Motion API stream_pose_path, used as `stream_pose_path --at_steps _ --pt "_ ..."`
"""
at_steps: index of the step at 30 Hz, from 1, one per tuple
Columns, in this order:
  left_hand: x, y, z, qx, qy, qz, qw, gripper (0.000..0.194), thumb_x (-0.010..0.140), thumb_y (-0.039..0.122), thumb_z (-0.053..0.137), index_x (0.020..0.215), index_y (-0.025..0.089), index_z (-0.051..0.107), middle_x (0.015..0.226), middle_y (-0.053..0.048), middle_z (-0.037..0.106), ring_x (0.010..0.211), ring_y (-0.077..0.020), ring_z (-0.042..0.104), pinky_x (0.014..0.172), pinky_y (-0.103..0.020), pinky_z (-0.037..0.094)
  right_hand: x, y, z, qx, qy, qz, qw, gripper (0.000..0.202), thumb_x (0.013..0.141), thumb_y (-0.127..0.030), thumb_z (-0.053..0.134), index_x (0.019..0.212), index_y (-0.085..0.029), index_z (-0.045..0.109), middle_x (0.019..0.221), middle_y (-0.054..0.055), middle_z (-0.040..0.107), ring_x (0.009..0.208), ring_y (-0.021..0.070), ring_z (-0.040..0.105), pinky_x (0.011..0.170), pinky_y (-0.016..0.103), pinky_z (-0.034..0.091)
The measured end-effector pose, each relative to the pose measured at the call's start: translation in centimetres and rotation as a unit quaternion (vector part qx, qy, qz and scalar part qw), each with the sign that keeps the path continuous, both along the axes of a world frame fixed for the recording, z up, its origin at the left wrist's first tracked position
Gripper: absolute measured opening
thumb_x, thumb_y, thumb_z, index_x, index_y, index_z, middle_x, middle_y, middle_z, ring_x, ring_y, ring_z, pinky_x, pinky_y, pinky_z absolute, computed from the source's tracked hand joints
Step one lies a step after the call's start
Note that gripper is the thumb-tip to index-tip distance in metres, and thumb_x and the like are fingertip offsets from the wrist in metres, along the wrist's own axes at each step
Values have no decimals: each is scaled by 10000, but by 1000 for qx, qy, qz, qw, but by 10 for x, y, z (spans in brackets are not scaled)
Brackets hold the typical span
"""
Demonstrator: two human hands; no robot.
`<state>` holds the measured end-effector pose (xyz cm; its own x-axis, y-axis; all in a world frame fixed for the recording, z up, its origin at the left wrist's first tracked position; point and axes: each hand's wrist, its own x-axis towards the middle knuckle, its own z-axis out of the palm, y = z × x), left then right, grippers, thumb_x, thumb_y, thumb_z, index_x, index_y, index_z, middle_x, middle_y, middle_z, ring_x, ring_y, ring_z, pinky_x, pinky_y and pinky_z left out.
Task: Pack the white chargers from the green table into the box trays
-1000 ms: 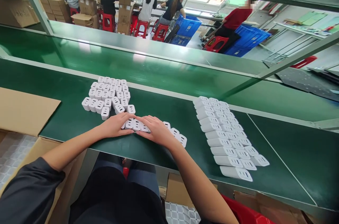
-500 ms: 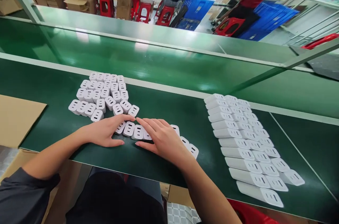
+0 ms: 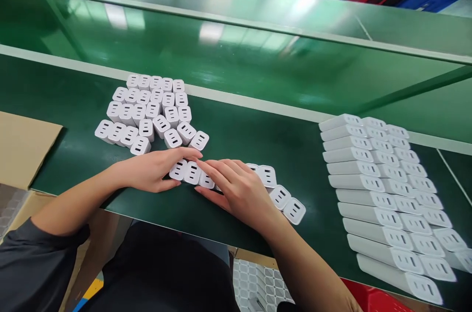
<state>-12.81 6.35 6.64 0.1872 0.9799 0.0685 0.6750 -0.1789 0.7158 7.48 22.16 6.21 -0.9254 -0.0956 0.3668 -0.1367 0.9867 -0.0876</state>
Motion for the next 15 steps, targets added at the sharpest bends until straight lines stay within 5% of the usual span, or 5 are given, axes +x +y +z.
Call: stream_pose_path --at_steps 15 --pt "0 0 2 -14 1 9 1000 640 889 239 625 1444 192 309 1414 -129 526 1284 -225 548 1067 -309 471 4 3 5 -28 11 -8 1000 583 924 -534 618 1320 -112 537 1136 114 709 988 247 649 841 385 487"
